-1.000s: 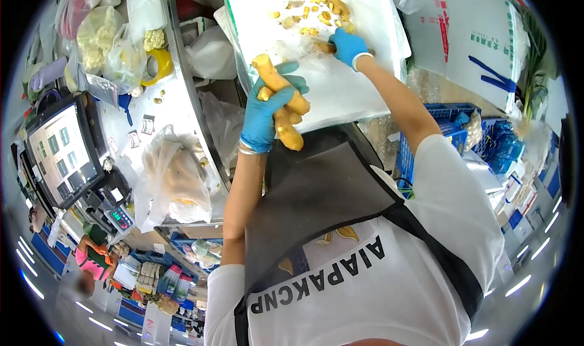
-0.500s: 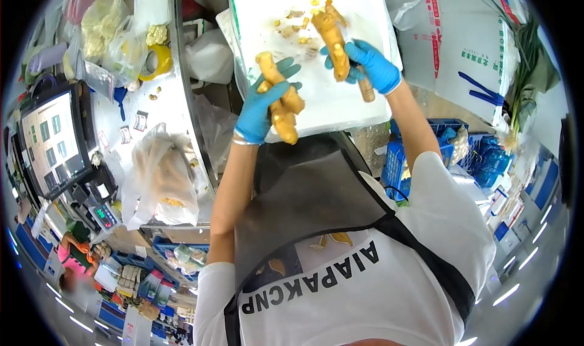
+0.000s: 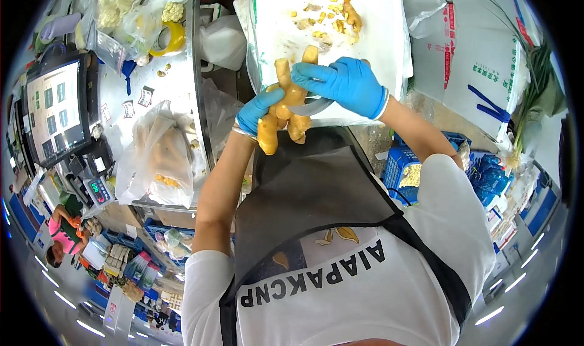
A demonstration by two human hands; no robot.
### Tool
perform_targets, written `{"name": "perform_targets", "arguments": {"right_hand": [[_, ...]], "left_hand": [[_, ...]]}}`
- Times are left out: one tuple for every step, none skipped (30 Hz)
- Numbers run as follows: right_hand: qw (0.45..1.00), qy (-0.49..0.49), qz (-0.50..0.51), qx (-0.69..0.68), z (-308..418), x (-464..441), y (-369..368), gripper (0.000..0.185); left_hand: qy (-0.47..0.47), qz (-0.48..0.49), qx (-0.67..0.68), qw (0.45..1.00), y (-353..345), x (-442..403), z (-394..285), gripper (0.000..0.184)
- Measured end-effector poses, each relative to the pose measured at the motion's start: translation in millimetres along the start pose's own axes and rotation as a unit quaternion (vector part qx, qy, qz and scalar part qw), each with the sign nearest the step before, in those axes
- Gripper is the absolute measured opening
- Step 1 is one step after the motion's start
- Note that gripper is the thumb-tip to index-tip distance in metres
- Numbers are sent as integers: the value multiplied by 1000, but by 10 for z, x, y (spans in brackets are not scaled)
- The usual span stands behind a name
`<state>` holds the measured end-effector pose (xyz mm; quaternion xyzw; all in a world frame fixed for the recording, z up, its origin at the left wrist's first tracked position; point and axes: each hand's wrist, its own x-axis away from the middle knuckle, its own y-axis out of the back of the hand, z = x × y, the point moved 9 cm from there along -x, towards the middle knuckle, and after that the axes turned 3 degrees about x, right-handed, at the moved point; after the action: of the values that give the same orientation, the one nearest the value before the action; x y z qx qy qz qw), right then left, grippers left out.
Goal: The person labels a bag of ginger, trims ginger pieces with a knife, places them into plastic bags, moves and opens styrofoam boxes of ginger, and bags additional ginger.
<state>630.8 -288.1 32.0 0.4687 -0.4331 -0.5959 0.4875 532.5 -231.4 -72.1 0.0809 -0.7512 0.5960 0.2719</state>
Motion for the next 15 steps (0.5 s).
{"name": "perform_targets", "arguments": {"right_hand": [[1000,-15,-10,-17,22,21,17,48],[999,-29,-20,-34,36,32,39,48],[997,-42,-30,-50,42,39,60,48],[997,-45,-18,-55,74,51,36,48],[996,-37,-16,-82,95,66,62,47],[994,-29,-14,-109,91,90,108,47],[990,-19,-13,-136,79,114,136,47],[926,-86,-82,-358,-54,180,117,40],[848,-267,-55,-455,-293,303,-41,37],[714,-442,-76,-538,-437,484,-109,36],[711,-463,-111,-518,-542,477,-89,45],[745,-417,-109,-508,-534,381,-120,48],[731,-423,-14,-535,-435,363,-412,48],[701,-423,-16,-574,-264,218,-512,47],[670,-425,-17,-608,-105,83,-589,46]], "left_hand": [[2,-3,8,1000,49,2,25,61],[3,-5,17,1000,85,1,41,58],[0,0,1,1000,93,-3,40,57],[-2,4,-14,1000,98,3,46,56],[-4,8,-30,1000,90,10,54,55],[-3,15,-45,999,59,25,69,53],[-3,20,-60,998,9,59,73,52],[-5,22,-76,997,-11,110,68,50],[-17,10,-106,994,55,136,72,59],[-13,9,-125,992,175,120,100,56],[-12,0,-143,990,290,150,110,54],[7,-7,-141,990,249,209,138,53],[25,-13,-139,990,159,244,146,51],[12,-19,-118,993,22,289,136,50],[-1,-20,-97,995,-70,347,136,49]]}}
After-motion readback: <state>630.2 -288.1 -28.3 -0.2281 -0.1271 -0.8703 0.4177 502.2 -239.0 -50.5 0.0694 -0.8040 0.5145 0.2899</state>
